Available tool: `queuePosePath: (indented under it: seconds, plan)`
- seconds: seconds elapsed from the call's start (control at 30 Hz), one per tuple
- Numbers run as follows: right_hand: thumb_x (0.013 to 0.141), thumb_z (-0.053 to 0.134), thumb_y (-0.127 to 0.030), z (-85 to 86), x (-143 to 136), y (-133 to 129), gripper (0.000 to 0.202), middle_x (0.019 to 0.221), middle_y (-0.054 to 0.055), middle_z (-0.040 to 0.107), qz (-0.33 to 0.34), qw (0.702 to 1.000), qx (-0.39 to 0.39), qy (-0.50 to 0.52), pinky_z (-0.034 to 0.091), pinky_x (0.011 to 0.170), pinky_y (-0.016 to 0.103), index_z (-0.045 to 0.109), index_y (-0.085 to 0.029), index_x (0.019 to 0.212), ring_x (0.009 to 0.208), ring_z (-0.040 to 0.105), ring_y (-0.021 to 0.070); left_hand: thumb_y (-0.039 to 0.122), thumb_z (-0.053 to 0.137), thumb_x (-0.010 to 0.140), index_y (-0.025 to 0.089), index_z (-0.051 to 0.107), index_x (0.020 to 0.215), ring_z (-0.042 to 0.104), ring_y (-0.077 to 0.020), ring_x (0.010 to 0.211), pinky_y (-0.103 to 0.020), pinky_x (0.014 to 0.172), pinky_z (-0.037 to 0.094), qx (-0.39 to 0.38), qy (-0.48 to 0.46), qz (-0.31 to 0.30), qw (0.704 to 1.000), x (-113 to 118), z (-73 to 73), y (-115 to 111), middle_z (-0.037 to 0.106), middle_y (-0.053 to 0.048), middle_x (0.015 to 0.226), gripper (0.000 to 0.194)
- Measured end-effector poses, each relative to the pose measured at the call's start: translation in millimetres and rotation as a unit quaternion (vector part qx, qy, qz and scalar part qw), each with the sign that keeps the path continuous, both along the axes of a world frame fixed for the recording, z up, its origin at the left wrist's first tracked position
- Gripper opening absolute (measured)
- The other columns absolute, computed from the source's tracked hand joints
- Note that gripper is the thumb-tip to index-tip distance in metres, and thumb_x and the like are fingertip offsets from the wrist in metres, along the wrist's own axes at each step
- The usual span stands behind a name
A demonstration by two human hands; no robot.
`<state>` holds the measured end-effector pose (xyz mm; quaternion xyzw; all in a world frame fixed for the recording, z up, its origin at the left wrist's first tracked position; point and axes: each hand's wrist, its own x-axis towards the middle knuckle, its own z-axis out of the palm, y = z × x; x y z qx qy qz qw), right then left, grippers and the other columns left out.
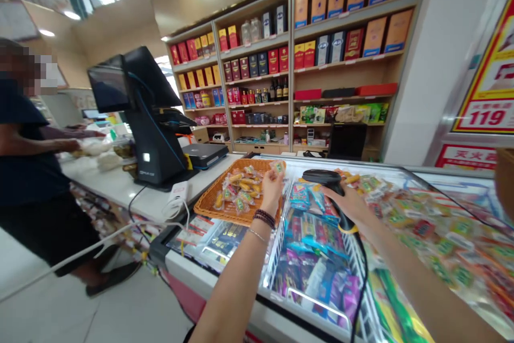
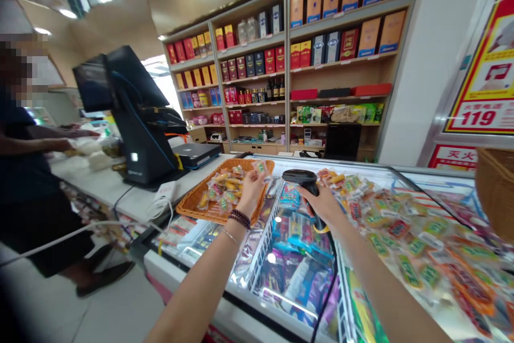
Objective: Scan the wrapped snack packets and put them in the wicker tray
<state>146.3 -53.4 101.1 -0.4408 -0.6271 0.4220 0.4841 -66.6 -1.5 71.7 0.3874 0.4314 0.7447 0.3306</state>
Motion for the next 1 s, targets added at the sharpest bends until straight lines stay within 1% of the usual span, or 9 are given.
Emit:
queuePosePath:
  seconds: [0.13, 0.2, 0.3, 0.4, 0.57, 0.7, 0.8, 0.9, 1.0]
  plan:
    - [0.069, 0.079, -0.056, 2.9, -40, 7, 0.046, 0.045, -0.003, 0.052, 0.035, 0.999, -0.021, 0.021, 0.033, 0.032, 0.023, 0.05, -0.022, 0.058, 0.03, 0.047, 0.0107, 0.023, 0.074, 0.077, 0.016, 0.065, 0.092, 0.067, -0.0221, 0.099, -0.037, 0.095, 0.051, -0.064, 0.131, 0.14, 0.979, -68, 0.4, -26, 0.072, -0.01, 0.1, 0.019]
    - [0.069, 0.08, -0.056, 1.4, -57, 9, 0.047, 0.043, -0.004, 0.05, 0.042, 0.998, -0.033, 0.03, 0.033, 0.031, 0.023, 0.049, -0.022, 0.057, 0.03, 0.046, 0.0103, 0.021, 0.07, 0.078, 0.016, 0.065, 0.096, 0.065, -0.0243, 0.107, -0.041, 0.101, 0.048, -0.099, 0.199, 0.172, 0.96, -91, -0.7, -38, 0.071, -0.01, 0.104, 0.02]
    - [0.07, 0.079, -0.054, -1.9, -75, 10, 0.046, 0.043, -0.004, 0.049, 0.064, 0.996, -0.036, 0.046, 0.034, 0.031, 0.023, 0.049, -0.022, 0.057, 0.03, 0.046, 0.0102, 0.021, 0.066, 0.08, 0.014, 0.063, 0.111, 0.06, -0.0299, 0.123, -0.046, 0.111, 0.041, -0.134, 0.276, 0.195, 0.932, -107, -0.6, -52, 0.067, -0.016, 0.12, 0.032]
    - [0.071, 0.079, -0.052, -0.2, -77, 7, 0.044, 0.045, -0.004, 0.05, 0.069, 0.996, -0.028, 0.057, 0.035, 0.032, 0.023, 0.05, -0.022, 0.058, 0.03, 0.045, 0.0094, 0.021, 0.065, 0.081, 0.012, 0.055, 0.13, 0.045, -0.0336, 0.142, -0.048, 0.12, 0.031, -0.111, 0.312, 0.223, 0.917, -100, 3.0, -59, 0.053, -0.023, 0.144, 0.051]
    - [0.07, 0.082, -0.048, 19.9, -35, -10, 0.039, 0.055, -0.002, 0.058, 0.021, 0.995, -0.021, 0.093, 0.035, 0.032, 0.022, 0.055, -0.02, 0.068, 0.034, 0.049, 0.0095, 0.023, 0.059, 0.087, 0.017, 0.055, 0.131, 0.047, -0.0295, 0.137, -0.048, 0.12, 0.033, 0.045, 0.38, 0.156, 0.911, -37, 16.1, -56, 0.055, -0.017, 0.139, 0.044]
    - [0.071, 0.082, -0.051, 34.2, 26, -29, 0.04, 0.055, -0.003, 0.057, -0.038, 0.992, 0.001, 0.123, 0.038, 0.033, 0.022, 0.057, -0.019, 0.071, 0.037, 0.048, 0.0088, 0.021, 0.058, 0.089, 0.019, 0.061, 0.124, 0.059, -0.0268, 0.121, -0.046, 0.109, 0.045, 0.128, 0.404, 0.014, 0.906, 51, 19.4, -40, 0.063, -0.014, 0.124, 0.035]
    - [0.071, 0.082, -0.05, 33.4, 69, -39, 0.04, 0.051, -0.003, 0.055, -0.109, 0.985, -0.01, 0.134, 0.04, 0.033, 0.023, 0.056, -0.02, 0.068, 0.037, 0.048, 0.0095, 0.023, 0.065, 0.086, 0.019, 0.063, 0.121, 0.06, -0.0292, 0.12, -0.046, 0.107, 0.047, 0.117, 0.431, -0.1, 0.889, 122, 6.8, -33, 0.065, -0.014, 0.121, 0.036]
    - [0.074, 0.08, -0.047, 22.6, 102, -45, 0.037, 0.049, -0.003, 0.054, -0.18, 0.973, -0.033, 0.138, 0.039, 0.034, 0.022, 0.056, -0.02, 0.067, 0.037, 0.048, 0.01, 0.038, 0.08, 0.074, 0.017, 0.057, 0.135, 0.052, -0.0372, 0.132, -0.052, 0.112, 0.041, 0.051, 0.487, -0.179, 0.853, 177, -18.0, -37, 0.059, -0.019, 0.135, 0.069]
    - [0.075, 0.079, -0.044, 5.7, 120, -47, 0.032, 0.052, -0.003, 0.057, -0.217, 0.962, -0.037, 0.159, 0.037, 0.034, 0.022, 0.057, -0.02, 0.069, 0.037, 0.048, 0.0099, 0.049, 0.092, 0.053, 0.018, 0.042, 0.15, 0.042, -0.045, 0.141, -0.056, 0.114, 0.037, -0.029, 0.561, -0.249, 0.789, 200, -44.6, -47, 0.045, -0.023, 0.151, 0.114]
